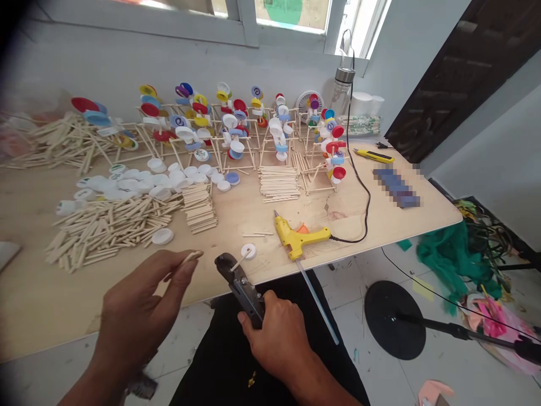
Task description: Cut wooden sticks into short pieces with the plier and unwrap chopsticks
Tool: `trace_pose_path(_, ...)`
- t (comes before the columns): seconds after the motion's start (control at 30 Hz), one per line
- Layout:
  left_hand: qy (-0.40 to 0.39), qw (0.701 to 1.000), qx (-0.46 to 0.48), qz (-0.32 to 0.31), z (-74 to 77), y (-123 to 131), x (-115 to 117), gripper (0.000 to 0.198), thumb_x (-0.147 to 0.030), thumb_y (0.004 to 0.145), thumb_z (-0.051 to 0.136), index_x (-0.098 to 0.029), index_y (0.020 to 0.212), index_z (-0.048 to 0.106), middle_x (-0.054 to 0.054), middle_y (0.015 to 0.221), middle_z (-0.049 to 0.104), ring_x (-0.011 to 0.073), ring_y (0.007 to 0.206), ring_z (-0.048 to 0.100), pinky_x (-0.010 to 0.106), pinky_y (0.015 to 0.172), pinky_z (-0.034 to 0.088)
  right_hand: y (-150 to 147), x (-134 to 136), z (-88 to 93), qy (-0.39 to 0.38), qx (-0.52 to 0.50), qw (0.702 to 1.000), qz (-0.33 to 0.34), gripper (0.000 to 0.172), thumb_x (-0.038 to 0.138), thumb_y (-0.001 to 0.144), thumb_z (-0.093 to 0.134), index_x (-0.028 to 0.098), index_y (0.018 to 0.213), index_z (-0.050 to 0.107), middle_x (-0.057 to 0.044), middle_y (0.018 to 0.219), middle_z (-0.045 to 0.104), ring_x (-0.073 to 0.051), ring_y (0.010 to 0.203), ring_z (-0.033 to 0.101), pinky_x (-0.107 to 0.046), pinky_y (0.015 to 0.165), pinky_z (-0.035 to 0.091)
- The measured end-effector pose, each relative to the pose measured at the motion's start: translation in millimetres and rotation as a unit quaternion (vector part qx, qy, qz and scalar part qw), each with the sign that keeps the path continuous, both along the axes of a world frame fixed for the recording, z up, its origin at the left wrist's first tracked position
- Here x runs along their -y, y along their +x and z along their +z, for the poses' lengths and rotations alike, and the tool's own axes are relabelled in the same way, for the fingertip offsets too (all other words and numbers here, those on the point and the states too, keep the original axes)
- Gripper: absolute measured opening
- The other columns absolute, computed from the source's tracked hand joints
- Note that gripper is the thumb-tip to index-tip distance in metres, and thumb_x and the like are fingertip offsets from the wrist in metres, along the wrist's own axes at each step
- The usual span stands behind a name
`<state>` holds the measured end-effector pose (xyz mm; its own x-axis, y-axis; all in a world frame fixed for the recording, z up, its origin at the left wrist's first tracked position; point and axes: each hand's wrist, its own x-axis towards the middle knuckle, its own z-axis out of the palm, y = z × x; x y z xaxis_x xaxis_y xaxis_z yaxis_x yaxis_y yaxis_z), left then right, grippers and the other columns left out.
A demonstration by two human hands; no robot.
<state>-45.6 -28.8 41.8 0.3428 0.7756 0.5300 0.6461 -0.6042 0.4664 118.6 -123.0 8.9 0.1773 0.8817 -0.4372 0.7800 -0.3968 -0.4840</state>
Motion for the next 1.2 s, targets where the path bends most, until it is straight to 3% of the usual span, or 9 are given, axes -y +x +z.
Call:
trace_pose_path(0.1, 0.003, 0.999, -0.006, -0.040, 1.4, 16, -3, 0.013, -0.021, 0.092, 0.052, -0.018, 0.093, 0.065, 0.006, 0.089, 0.067, 0.0214, 0.088, 0.063, 0.035, 0.078, 0.047, -2, 0, 2.1, -0.008, 0.019, 1.000, 0.020, 0.026, 0.045, 0.086, 0.054, 0.019, 0.082, 0.057, -0.010, 0.080, 0.074, -0.028, 0.074, 0.070, -0.030, 0.058, 0.032)
trace_pose_path(0.3, 0.013, 0.997, -0.062, -0.040, -3.1, 36, -3, 0.019, -0.021, 0.092, 0.050, -0.019, 0.086, 0.068, 0.007, 0.086, 0.069, 0.0260, 0.088, 0.061, 0.046, 0.080, 0.043, -1, 0, 6.3, -0.009, 0.035, 0.999, 0.032, 0.026, 0.044, 0.086, 0.055, 0.018, 0.085, 0.058, -0.010, 0.082, 0.074, -0.030, 0.077, 0.071, -0.031, 0.059, 0.035)
trace_pose_path(0.5, -0.012, 0.994, -0.096, -0.050, -7.7, 39, -2, 0.021, -0.020, 0.093, 0.047, -0.019, 0.083, 0.066, 0.005, 0.084, 0.072, 0.0248, 0.086, 0.062, 0.046, 0.082, 0.041, 0, 0, 5.6, -0.005, 0.035, 0.999, 0.028, 0.024, 0.043, 0.084, 0.057, 0.019, 0.084, 0.057, -0.010, 0.081, 0.074, -0.030, 0.075, 0.071, -0.031, 0.057, 0.034)
trace_pose_path(0.63, -0.009, 0.997, -0.035, -0.074, -2.3, 43, 2, 0.016, -0.017, 0.093, 0.048, -0.019, 0.089, 0.064, 0.003, 0.087, 0.073, 0.0228, 0.091, 0.064, 0.047, 0.091, 0.038, -1, 0, 5.3, 0.002, 0.031, 0.999, 0.029, 0.024, 0.043, 0.083, 0.057, 0.019, 0.085, 0.056, -0.009, 0.081, 0.074, -0.030, 0.075, 0.071, -0.030, 0.057, 0.033)
trace_pose_path(0.77, -0.003, 0.999, 0.027, -0.021, 1.5, 31, -8, 0.010, -0.023, 0.092, 0.053, -0.021, 0.090, 0.063, 0.002, 0.086, 0.072, 0.0200, 0.083, 0.065, 0.039, 0.083, 0.046, -1, 3, 4.2, -0.007, 0.020, 0.999, 0.030, 0.025, 0.044, 0.082, 0.058, 0.019, 0.083, 0.056, -0.009, 0.080, 0.074, -0.029, 0.073, 0.070, -0.030, 0.056, 0.030)
trace_pose_path(0.9, 0.053, 0.996, -0.036, 0.068, -16.3, 2, -38, 0.012, -0.029, 0.092, 0.054, -0.022, 0.090, 0.064, 0.003, 0.085, 0.072, 0.0217, 0.078, 0.065, 0.037, 0.073, 0.047, 5, 10, 2.1, -0.006, 0.010, 1.000, 0.007, 0.023, 0.043, 0.081, 0.059, 0.020, 0.079, 0.054, -0.008, 0.076, 0.073, -0.027, 0.071, 0.068, -0.030, 0.055, 0.028)
trace_pose_path(1.07, 0.126, 0.971, -0.193, 0.059, -45.3, -12, -64, 0.021, -0.027, 0.094, 0.049, -0.020, 0.082, 0.066, 0.005, 0.075, 0.069, 0.0258, 0.078, 0.062, 0.041, 0.074, 0.042, 10, 15, 0.1, 0.009, -0.025, 0.999, -0.020, 0.022, 0.040, 0.082, 0.058, 0.021, 0.075, 0.050, -0.005, 0.070, 0.068, -0.022, 0.064, 0.063, -0.029, 0.056, 0.029)
trace_pose_path(1.2, 0.141, 0.962, -0.230, 0.049, -50.9, -8, -66, 0.018, -0.028, 0.091, 0.054, -0.021, 0.086, 0.069, 0.007, 0.078, 0.067, 0.0275, 0.081, 0.058, 0.042, 0.075, 0.040, 9, 14, 1.9, 0.016, -0.054, 0.998, -0.033, 0.022, 0.038, 0.080, 0.059, 0.021, 0.073, 0.048, -0.002, 0.066, 0.063, -0.018, 0.060, 0.056, -0.027, 0.056, 0.028)
